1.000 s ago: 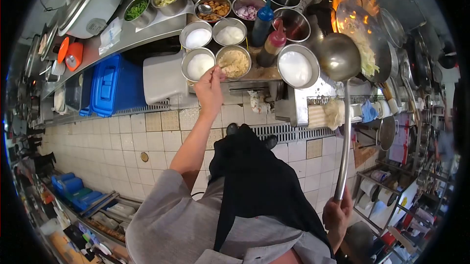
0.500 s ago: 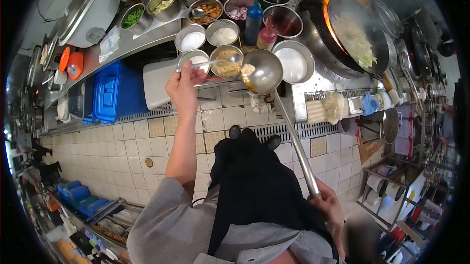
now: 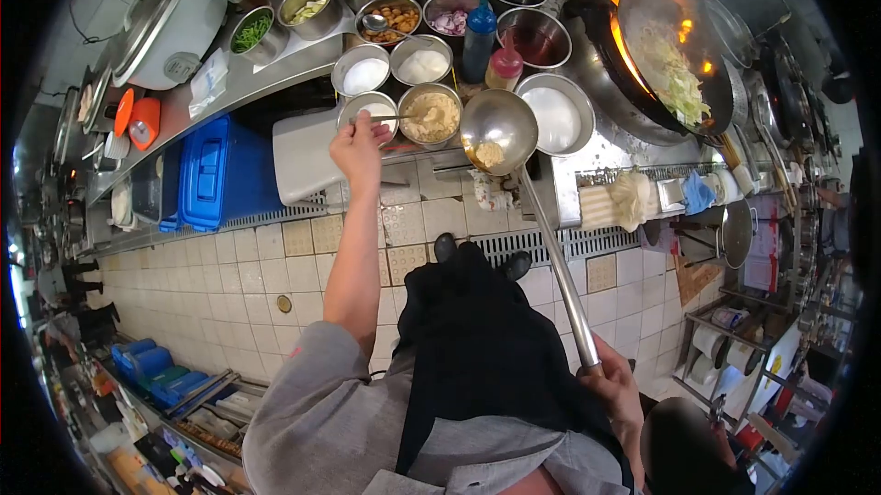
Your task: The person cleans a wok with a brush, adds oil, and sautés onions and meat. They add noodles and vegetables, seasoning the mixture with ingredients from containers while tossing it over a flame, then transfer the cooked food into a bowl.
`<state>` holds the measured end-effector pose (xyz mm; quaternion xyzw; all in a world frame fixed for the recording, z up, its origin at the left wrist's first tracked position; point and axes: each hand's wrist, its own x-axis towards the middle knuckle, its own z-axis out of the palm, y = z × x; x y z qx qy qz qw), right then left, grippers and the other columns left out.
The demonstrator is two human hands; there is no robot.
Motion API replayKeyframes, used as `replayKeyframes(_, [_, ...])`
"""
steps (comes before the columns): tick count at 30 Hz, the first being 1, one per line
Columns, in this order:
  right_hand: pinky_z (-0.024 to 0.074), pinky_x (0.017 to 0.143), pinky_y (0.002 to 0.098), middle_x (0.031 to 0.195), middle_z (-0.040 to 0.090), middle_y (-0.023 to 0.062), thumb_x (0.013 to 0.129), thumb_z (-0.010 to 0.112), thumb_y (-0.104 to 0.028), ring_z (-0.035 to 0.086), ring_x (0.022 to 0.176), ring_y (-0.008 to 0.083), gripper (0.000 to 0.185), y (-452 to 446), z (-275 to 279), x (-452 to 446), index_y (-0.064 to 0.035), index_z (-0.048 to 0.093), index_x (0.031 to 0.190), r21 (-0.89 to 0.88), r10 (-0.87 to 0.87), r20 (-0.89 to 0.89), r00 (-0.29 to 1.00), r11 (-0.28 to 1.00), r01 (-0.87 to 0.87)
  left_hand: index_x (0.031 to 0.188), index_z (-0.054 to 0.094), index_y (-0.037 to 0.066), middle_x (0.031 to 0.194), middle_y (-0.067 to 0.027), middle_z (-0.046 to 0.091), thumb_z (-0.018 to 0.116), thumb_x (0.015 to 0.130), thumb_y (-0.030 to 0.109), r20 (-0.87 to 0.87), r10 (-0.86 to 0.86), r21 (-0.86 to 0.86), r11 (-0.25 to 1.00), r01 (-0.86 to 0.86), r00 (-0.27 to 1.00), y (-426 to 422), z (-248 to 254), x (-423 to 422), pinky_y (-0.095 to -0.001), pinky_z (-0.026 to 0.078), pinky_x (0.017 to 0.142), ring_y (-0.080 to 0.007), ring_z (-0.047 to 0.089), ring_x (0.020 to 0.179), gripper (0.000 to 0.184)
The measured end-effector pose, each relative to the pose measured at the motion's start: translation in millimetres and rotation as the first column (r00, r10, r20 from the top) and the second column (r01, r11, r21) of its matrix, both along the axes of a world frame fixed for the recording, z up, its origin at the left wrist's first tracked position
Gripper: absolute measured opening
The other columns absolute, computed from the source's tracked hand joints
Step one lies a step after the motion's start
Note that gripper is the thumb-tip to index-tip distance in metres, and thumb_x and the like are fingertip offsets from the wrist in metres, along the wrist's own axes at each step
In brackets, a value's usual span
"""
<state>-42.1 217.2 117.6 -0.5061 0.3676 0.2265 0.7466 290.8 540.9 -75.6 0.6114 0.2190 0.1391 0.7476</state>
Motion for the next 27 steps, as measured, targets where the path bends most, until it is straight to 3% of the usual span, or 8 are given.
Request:
replayKeyframes(2, [0.0457, 0.08, 0.0211, 0.116, 0.06, 0.0094, 0.068, 0.063, 0.008, 0.059, 0.091, 0.0113, 0.075, -1.2, -5.0, -2.4, 0.005, 0.04, 0.14, -0.016, 0.018, 0.013, 1.0, 1.0, -0.018, 0.092, 0.06, -0.009, 0.08, -0.0151, 0.065, 0.062, 0.093, 0.017, 0.027, 0.006, -0.037, 0.999, -0.005, 1.0, 7.1, 29.1, -9.2, -0.031, 0.059, 0.059, -0.0205, 0.066, 0.066, 0.025])
replayKeyframes(6, [0.0455, 0.078, 0.02, 0.113, 0.061, 0.0069, 0.069, 0.062, 0.008, 0.059, 0.086, 0.0103, 0.075, 4.2, -4.2, 10.6, 0.0032, 0.04, 0.141, 0.016, 0.076, 0.028, 0.997, 0.997, -0.077, 0.087, 0.06, -0.01, 0.077, -0.0168, 0.065, 0.061, 0.093, 0.014, 0.102, -0.073, -0.122, 0.989, 0.086, 0.992, 1.7, 77.6, -20.7, -0.031, 0.059, 0.058, -0.0199, 0.066, 0.062, 0.025])
replayKeyframes(10, [0.0452, 0.078, 0.0199, 0.111, 0.061, 0.0056, 0.067, 0.062, 0.008, 0.058, 0.085, 0.0101, 0.077, 6.2, 1.7, 15.7, 0.0016, 0.04, 0.141, -0.011, 0.136, -0.027, 0.99, 0.991, -0.136, 0.092, 0.063, -0.009, 0.078, -0.0148, 0.066, 0.059, 0.094, 0.015, 0.264, -0.007, 0.093, 0.995, -0.018, 0.964, -3.5, 40.1, 31.5, -0.0298, 0.058, 0.061, -0.0192, 0.067, 0.067, 0.024])
replayKeyframes(14, [0.0464, 0.078, 0.0206, 0.109, 0.061, 0.0057, 0.065, 0.063, 0.009, 0.058, 0.085, 0.0109, 0.079, 16.4, 11.5, 21.5, 0.0015, 0.042, 0.141, -0.018, 0.05, -0.005, 0.999, 0.999, -0.05, 0.088, 0.063, -0.009, 0.079, -0.0164, 0.067, 0.059, 0.093, 0.014, 0.155, -0.056, 0.441, 0.897, -0.018, 0.986, -22.7, 12.3, 73.9, -0.0278, 0.056, 0.058, -0.0198, 0.067, 0.062, 0.024])
replayKeyframes(17, [0.0462, 0.079, 0.0207, 0.111, 0.06, 0.0058, 0.063, 0.063, 0.01, 0.057, 0.088, 0.0109, 0.08, 16.6, 4.8, 16.9, 0.0017, 0.042, 0.14, -0.004, 0.021, -0.006, 1.0, 1.0, -0.021, 0.086, 0.061, -0.011, 0.078, -0.0185, 0.067, 0.06, 0.092, 0.014, 0.076, -0.11, 0.409, 0.91, 0.07, 0.991, -29.5, -2.8, 87.6, -0.0295, 0.057, 0.057, -0.0212, 0.067, 0.058, 0.026])
replayKeyframes(20, [0.0453, 0.08, 0.0205, 0.114, 0.058, 0.006, 0.064, 0.063, 0.009, 0.056, 0.093, 0.0104, 0.079, 19.6, 7.3, 19.6, 0.0011, 0.042, 0.14, 0.002, 0.008, -0.036, 0.999, 1.0, -0.008, 0.079, 0.062, -0.011, 0.069, -0.0166, 0.066, 0.058, 0.093, 0.014, 0.125, 0.015, 0.088, 0.996, -0.027, 0.992, -23.9, -14.5, 98.3, -0.0293, 0.057, 0.053, -0.0202, 0.066, 0.057, 0.029])
replayKeyframes(23, [0.0445, 0.08, 0.0199, 0.117, 0.058, 0.0065, 0.065, 0.064, 0.007, 0.056, 0.094, 0.01, 0.078, 14.2, 3.1, 20.7, 0.0001, 0.043, 0.14, 0.014, 0.083, -0.036, 0.996, 0.996, -0.083, 0.078, 0.061, -0.011, 0.071, -0.0177, 0.066, 0.059, 0.093, 0.014, 0.127, 0.069, -0.017, 0.998, -0.067, 0.989, -4.5, 5.8, 89.8, -0.0314, 0.058, 0.052, -0.0215, 0.066, 0.056, 0.029])
replayKeyframes(27, [0.0451, 0.067, 0.0195, 0.096, 0.061, 0.0045, 0.066, 0.064, 0.004, 0.056, 0.075, 0.0084, 0.079, 18.8, 3.0, 37.1, -0.0008, 0.042, 0.141, 0.026, 0.09, -0.033, 0.995, 0.996, -0.089, 0.077, 0.06, -0.011, 0.072, -0.018, 0.065, 0.061, 0.092, 0.014, 0.208, 0.034, -0.039, 0.999, -0.027, 0.978, 9.6, 57.0, 61.9, -0.0317, 0.059, 0.052, -0.0219, 0.066, 0.057, 0.029])
